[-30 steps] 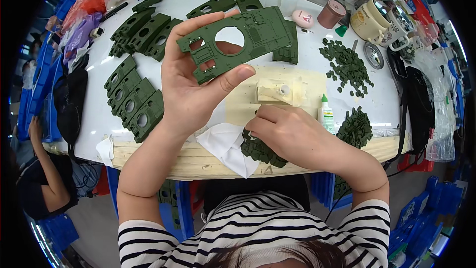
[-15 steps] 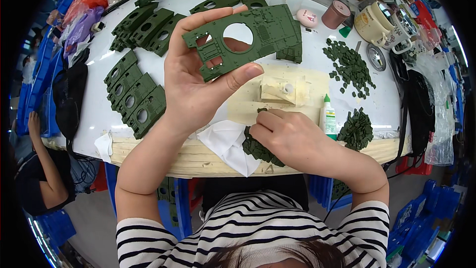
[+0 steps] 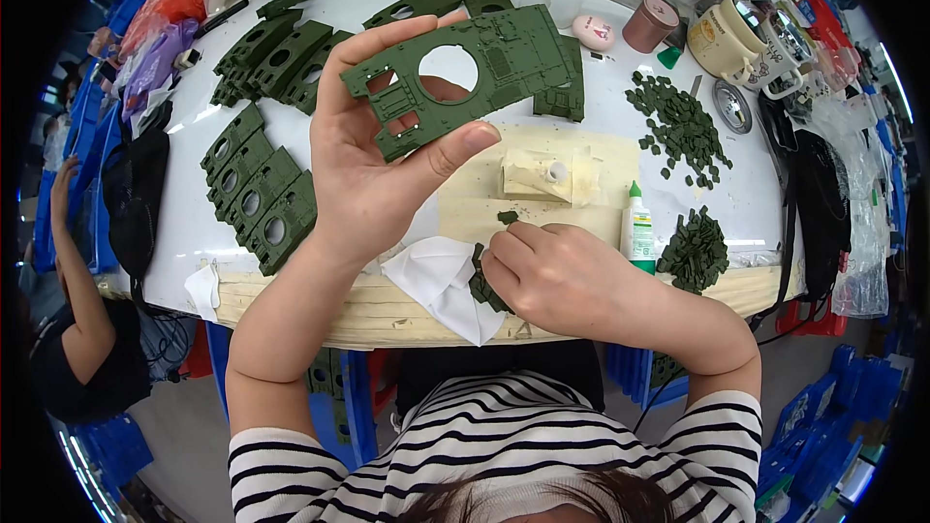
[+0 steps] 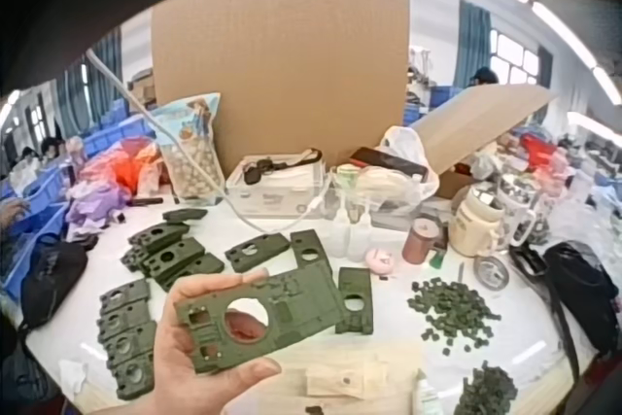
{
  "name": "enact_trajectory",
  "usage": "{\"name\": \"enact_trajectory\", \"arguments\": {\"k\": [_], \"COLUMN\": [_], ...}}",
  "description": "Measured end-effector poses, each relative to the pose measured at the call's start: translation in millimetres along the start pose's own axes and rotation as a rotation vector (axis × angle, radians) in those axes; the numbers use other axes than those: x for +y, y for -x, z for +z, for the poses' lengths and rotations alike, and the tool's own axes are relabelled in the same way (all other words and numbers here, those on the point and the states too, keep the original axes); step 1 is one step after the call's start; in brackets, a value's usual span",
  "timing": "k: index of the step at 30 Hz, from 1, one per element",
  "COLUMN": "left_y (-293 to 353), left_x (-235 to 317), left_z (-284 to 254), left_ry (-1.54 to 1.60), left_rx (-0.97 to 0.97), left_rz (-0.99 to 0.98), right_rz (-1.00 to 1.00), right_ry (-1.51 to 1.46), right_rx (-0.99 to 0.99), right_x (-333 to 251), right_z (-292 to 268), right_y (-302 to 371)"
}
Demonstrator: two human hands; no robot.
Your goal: Applying glue and attaching small parts to plastic toy tank bodies.
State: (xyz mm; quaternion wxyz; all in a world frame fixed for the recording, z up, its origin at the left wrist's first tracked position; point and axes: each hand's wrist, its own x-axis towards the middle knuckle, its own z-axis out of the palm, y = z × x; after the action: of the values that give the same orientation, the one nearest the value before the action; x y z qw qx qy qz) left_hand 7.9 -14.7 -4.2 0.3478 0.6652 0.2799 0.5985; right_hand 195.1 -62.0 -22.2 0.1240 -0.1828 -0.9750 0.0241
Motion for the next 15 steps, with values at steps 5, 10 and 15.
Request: {"name": "enact_trajectory", "arguments": {"k": [5,10,15], "left_y": [0.1,-0.4,0.5], "left_x": [-0.7,-0.2,0.6], "left_z": [0.5,0.5,1.9], "left_ry": [0.018,0.023,0.061], "left_rx": [0.002,0.004,0.017], "left_rz": [0.006,-0.004,-0.025], "right_rz": [-0.008,-0.025,-0.045], "right_ry": [0.043,0.072,0.135], "right_rx": [0.016,0.037,0.032], "right_x": [-1.5,-0.3,-3.3], "right_z": [2.0,5.8,7.5], "right_y": [-0.4,-1.3,-0.2]}}
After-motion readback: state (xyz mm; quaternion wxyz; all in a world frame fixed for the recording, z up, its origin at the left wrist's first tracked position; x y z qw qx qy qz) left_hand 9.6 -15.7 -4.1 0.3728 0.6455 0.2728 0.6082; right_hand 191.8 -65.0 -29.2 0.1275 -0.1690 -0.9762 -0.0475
